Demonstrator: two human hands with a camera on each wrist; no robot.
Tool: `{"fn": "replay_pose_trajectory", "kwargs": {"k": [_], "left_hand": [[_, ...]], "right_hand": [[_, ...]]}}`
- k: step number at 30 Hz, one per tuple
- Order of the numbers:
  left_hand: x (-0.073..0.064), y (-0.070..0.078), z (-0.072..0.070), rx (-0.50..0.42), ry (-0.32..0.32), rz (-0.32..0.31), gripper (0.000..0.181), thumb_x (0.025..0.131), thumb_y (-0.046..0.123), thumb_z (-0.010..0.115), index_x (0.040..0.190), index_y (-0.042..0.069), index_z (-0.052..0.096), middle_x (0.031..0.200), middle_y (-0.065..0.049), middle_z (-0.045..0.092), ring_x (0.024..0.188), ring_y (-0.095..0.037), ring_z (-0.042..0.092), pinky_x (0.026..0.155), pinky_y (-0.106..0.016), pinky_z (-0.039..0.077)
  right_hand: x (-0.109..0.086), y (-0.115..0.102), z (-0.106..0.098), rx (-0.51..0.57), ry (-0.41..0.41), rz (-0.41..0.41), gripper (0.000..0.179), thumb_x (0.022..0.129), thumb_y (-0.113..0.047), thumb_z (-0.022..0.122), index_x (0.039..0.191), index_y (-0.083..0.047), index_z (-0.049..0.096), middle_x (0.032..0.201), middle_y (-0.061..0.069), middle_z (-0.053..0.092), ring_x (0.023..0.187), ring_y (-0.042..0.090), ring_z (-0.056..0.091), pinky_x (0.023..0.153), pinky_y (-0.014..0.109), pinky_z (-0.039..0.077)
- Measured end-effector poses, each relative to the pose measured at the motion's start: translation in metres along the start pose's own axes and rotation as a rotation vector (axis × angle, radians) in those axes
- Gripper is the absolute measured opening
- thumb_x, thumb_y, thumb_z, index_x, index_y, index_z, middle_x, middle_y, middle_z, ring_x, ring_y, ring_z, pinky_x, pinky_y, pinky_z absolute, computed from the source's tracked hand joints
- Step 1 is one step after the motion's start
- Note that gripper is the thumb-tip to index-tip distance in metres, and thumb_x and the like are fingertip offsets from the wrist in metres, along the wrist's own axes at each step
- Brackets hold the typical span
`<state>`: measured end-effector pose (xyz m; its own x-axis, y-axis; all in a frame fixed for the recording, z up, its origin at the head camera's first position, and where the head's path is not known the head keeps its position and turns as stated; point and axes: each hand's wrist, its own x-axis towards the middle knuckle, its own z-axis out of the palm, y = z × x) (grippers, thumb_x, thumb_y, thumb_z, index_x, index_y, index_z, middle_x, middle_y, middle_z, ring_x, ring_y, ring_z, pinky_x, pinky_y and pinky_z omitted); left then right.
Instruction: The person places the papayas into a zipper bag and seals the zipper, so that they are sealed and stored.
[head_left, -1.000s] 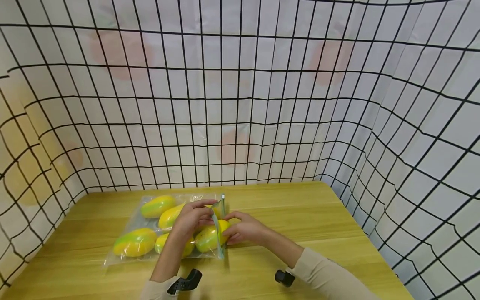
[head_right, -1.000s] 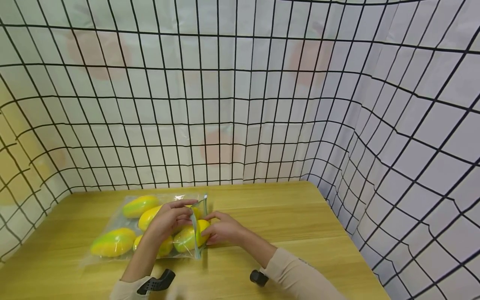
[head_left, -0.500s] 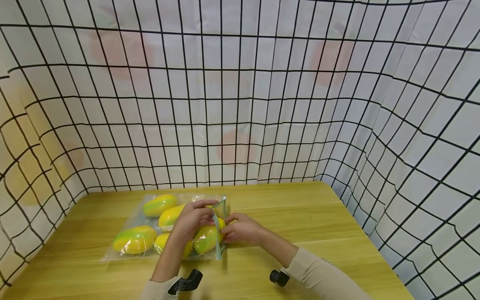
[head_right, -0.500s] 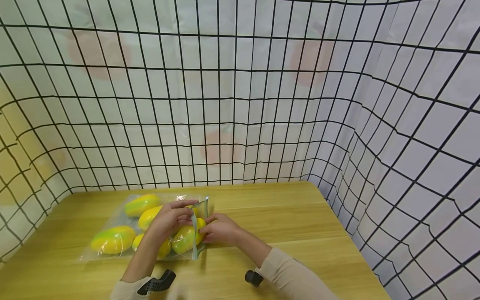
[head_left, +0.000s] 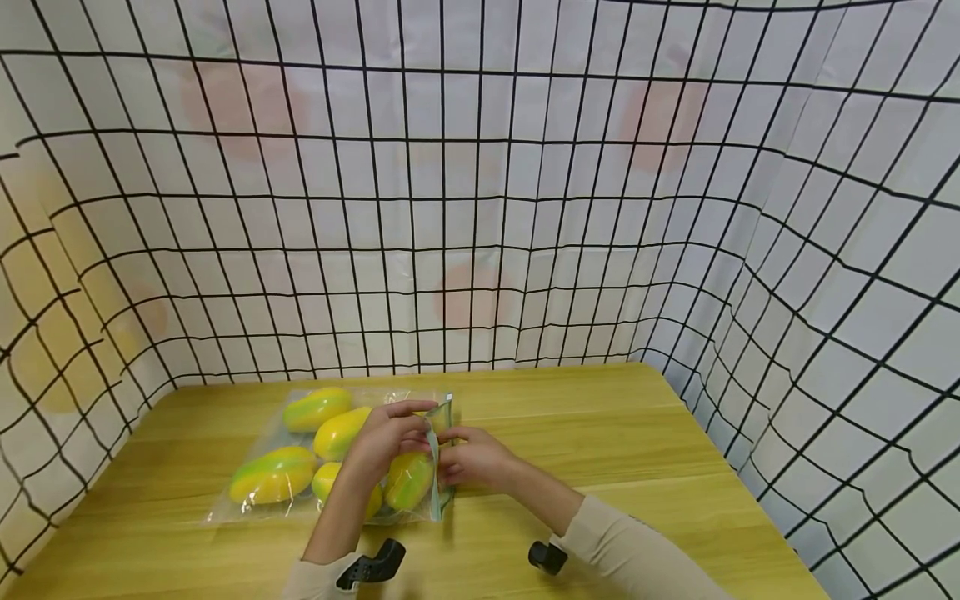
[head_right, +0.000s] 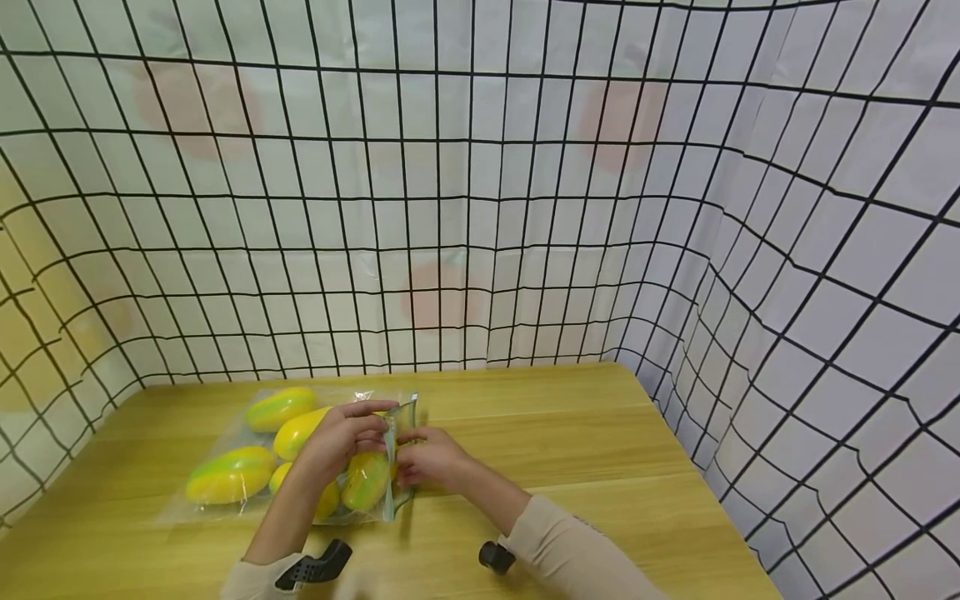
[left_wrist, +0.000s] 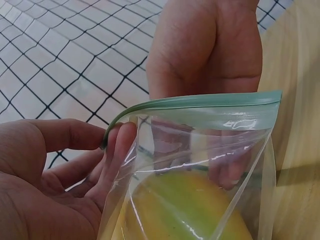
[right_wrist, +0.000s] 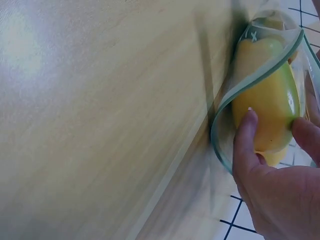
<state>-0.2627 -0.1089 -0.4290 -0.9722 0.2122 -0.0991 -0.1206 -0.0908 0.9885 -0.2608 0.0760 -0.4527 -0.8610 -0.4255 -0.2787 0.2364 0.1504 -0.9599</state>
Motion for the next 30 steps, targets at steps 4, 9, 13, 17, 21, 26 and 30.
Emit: {"fn": "replay_pose_trajectory", "kwargs": {"k": [4,9,13,17,21,26,30], "left_hand": [[0.000,0.000,0.000,0.005,-0.004,-0.004,0.041,0.093,0.000,0.060,0.134,-0.007,0.061,0.085,-0.012,0.069,0.066,-0.016,0.067,0.065,-0.026,0.061],[0.000,-0.001,0.000,0.010,-0.018,-0.012,0.041,0.094,0.001,0.059,0.135,-0.006,0.060,0.079,-0.007,0.068,0.065,-0.015,0.067,0.064,-0.026,0.061],[0.000,-0.001,0.000,0.015,-0.016,-0.016,0.041,0.094,0.001,0.059,0.134,-0.006,0.061,0.081,-0.008,0.067,0.065,-0.015,0.067,0.064,-0.025,0.061],[-0.001,-0.001,0.000,0.017,-0.023,-0.017,0.041,0.094,0.000,0.059,0.135,-0.007,0.060,0.085,-0.009,0.066,0.065,-0.015,0.067,0.065,-0.025,0.061],[-0.001,0.000,0.000,0.031,-0.036,-0.021,0.041,0.096,0.000,0.059,0.135,-0.007,0.059,0.090,-0.012,0.067,0.066,-0.015,0.067,0.066,-0.025,0.061],[-0.001,0.004,0.000,0.064,-0.057,-0.035,0.040,0.097,0.002,0.059,0.136,-0.007,0.058,0.102,-0.023,0.069,0.069,-0.017,0.070,0.069,-0.028,0.063],[-0.001,0.007,-0.001,0.088,-0.100,-0.046,0.039,0.100,0.005,0.056,0.136,-0.011,0.056,0.105,-0.029,0.069,0.074,-0.019,0.073,0.074,-0.033,0.064]], "right_hand": [[0.001,0.002,0.000,0.021,0.002,-0.006,0.038,0.093,-0.004,0.061,0.128,0.009,0.055,0.093,0.014,0.071,0.078,0.018,0.069,0.083,0.041,0.062],[0.001,0.003,0.000,0.034,-0.004,-0.005,0.039,0.091,-0.003,0.062,0.128,0.009,0.058,0.088,0.011,0.070,0.077,0.019,0.068,0.083,0.041,0.062],[0.000,0.004,-0.001,0.037,-0.004,0.003,0.041,0.091,-0.003,0.062,0.130,0.009,0.058,0.088,0.012,0.071,0.078,0.020,0.069,0.084,0.043,0.062],[-0.001,0.004,-0.002,0.041,-0.002,0.010,0.042,0.091,-0.003,0.062,0.131,0.009,0.058,0.093,0.015,0.072,0.081,0.022,0.070,0.086,0.044,0.061],[-0.002,0.005,-0.005,0.031,-0.008,0.015,0.042,0.092,-0.004,0.064,0.131,0.008,0.059,0.097,0.015,0.073,0.085,0.023,0.071,0.087,0.043,0.061],[-0.005,0.003,-0.014,-0.004,0.004,0.006,0.042,0.091,-0.005,0.067,0.131,0.007,0.061,0.102,0.017,0.075,0.093,0.028,0.074,0.087,0.042,0.061],[-0.008,0.001,-0.023,-0.019,0.017,0.004,0.044,0.090,-0.003,0.067,0.132,0.009,0.060,0.107,0.023,0.073,0.096,0.029,0.073,0.088,0.041,0.061]]}}
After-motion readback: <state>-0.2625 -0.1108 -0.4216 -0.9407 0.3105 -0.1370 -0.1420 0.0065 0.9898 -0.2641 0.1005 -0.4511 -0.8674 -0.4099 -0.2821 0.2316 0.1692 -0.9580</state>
